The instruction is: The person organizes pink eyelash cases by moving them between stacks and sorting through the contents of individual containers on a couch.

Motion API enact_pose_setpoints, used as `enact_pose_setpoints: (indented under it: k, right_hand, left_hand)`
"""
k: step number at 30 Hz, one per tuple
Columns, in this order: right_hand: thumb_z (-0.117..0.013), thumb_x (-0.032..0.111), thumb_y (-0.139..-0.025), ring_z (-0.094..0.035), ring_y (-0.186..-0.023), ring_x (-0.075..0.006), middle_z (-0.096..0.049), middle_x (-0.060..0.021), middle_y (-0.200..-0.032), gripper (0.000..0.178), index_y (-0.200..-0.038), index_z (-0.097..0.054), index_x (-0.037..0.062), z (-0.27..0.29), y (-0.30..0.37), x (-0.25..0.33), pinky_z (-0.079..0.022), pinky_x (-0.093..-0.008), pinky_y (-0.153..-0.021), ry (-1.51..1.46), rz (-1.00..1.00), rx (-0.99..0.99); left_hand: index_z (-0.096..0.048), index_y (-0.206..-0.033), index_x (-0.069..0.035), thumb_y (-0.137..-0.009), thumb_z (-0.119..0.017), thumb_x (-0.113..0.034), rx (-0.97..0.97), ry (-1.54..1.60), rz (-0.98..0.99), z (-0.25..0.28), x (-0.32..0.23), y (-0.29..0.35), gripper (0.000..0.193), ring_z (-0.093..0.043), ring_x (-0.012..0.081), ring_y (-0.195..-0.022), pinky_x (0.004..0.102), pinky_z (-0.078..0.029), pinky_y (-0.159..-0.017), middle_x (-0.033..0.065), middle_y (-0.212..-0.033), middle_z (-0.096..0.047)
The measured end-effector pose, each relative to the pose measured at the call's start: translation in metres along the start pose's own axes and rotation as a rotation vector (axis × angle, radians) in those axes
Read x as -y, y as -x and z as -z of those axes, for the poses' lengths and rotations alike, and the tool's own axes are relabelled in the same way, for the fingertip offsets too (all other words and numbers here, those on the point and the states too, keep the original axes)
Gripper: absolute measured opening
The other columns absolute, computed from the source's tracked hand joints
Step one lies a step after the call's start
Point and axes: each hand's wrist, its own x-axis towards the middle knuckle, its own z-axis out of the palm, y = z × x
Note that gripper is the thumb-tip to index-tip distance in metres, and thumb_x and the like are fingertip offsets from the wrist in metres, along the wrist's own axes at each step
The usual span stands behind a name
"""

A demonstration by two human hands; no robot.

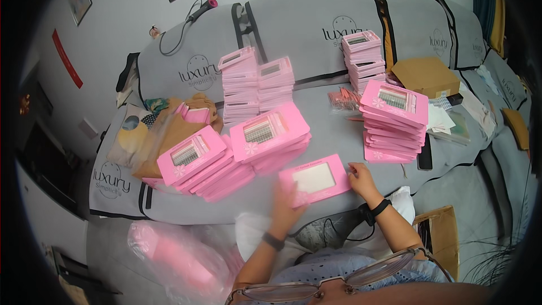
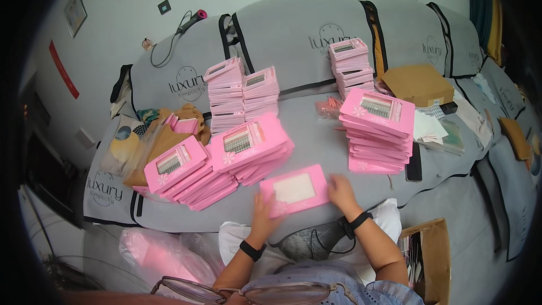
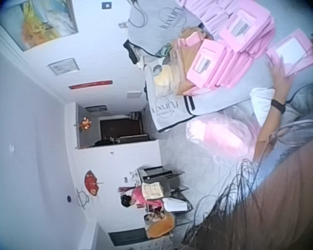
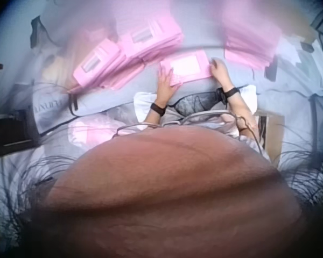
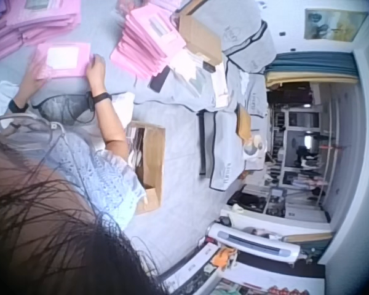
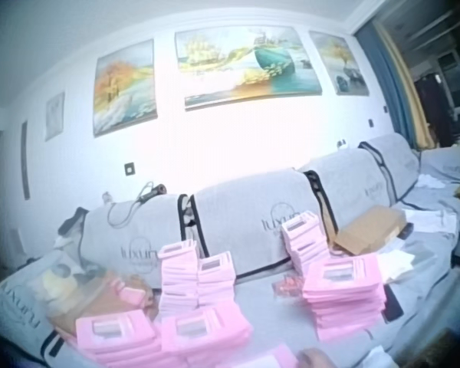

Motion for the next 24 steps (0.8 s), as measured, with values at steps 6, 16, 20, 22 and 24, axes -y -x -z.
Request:
enact_pose_setpoints:
  k: [6, 16, 20, 22, 24]
  right_hand:
    - [-0.051, 0.009, -0.081, -0.057, -0.098, -0.0392, -0.059, -0.0238, -0.103, 0.030, -0.109, -0.058, -0.0020, 0.006, -0.112, 0.093, -0.044, -0.0427, -0.087, -0.003, 0.128, 0.004]
    - [-0.060, 0.021, -0.084, -0.055, -0.091, -0.0209, -0.056, -0.0042, -0.099, 0.030, -0.109, -0.057, 0.0063, -0.085, -0.336, 0.069, -0.048, -0.0366, -0.075, -0.582, -0.486, 0.309]
    - [-0.057, 0.026, -0.084, -0.055, -0.087, -0.0262, -0.059, -0.0106, -0.099, 0.034, -0.107, -0.058, 0.0015, -0.122, -0.392, 0.053, -0.047, -0.0389, -0.074, -0.560, -0.441, 0.213]
    - [-0.054, 0.038, -0.085, -0.062, -0.079, -0.0315, -0.064, -0.0217, -0.094, 0.052, -0.104, -0.058, -0.0107, -0.149, -0.413, 0.054, -0.048, -0.0389, -0.072, -0.482, -0.319, 0.141]
    - [-0.053, 0.038, -0.085, -0.062, -0.082, -0.0309, -0.064, -0.0231, -0.094, 0.054, -0.104, -0.058, -0.0119, -0.161, -0.432, 0.053, -0.048, -0.0389, -0.073, -0.525, -0.337, 0.084]
  left_hand:
    - [-0.046, -0.134, -0.016, -0.069, -0.076, -0.035, 0.255, -0.269, -0.104, 0.004, -0.012, -0.009, 0.074, -0.026, 0.0441, -0.132, 0.0550, -0.020, -0.107, 0.0234, -0.143, -0.030]
    - [-0.049, -0.131, -0.014, -0.079, -0.066, -0.022, 0.235, -0.084, -0.184, -0.007, 0.029, -0.002, 0.055, -0.031, 0.0475, -0.128, 0.0502, -0.032, -0.104, 0.0248, -0.138, -0.036]
    - [-0.050, -0.130, -0.013, -0.081, -0.064, -0.021, 0.229, -0.087, -0.231, -0.037, 0.059, 0.004, 0.051, -0.033, 0.0478, -0.127, 0.0502, -0.031, -0.105, 0.0263, -0.136, -0.037]
    - [-0.049, -0.130, -0.014, -0.081, -0.061, -0.019, 0.201, -0.101, -0.241, -0.050, 0.074, 0.012, 0.050, -0.034, 0.0479, -0.126, 0.0503, -0.032, -0.105, 0.0274, -0.135, -0.037]
    - [-0.048, -0.130, -0.014, -0.081, -0.061, -0.018, 0.141, -0.121, -0.300, -0.062, 0.080, 0.012, 0.051, -0.035, 0.0475, -0.126, 0.0502, -0.033, -0.104, 0.0278, -0.134, -0.038]
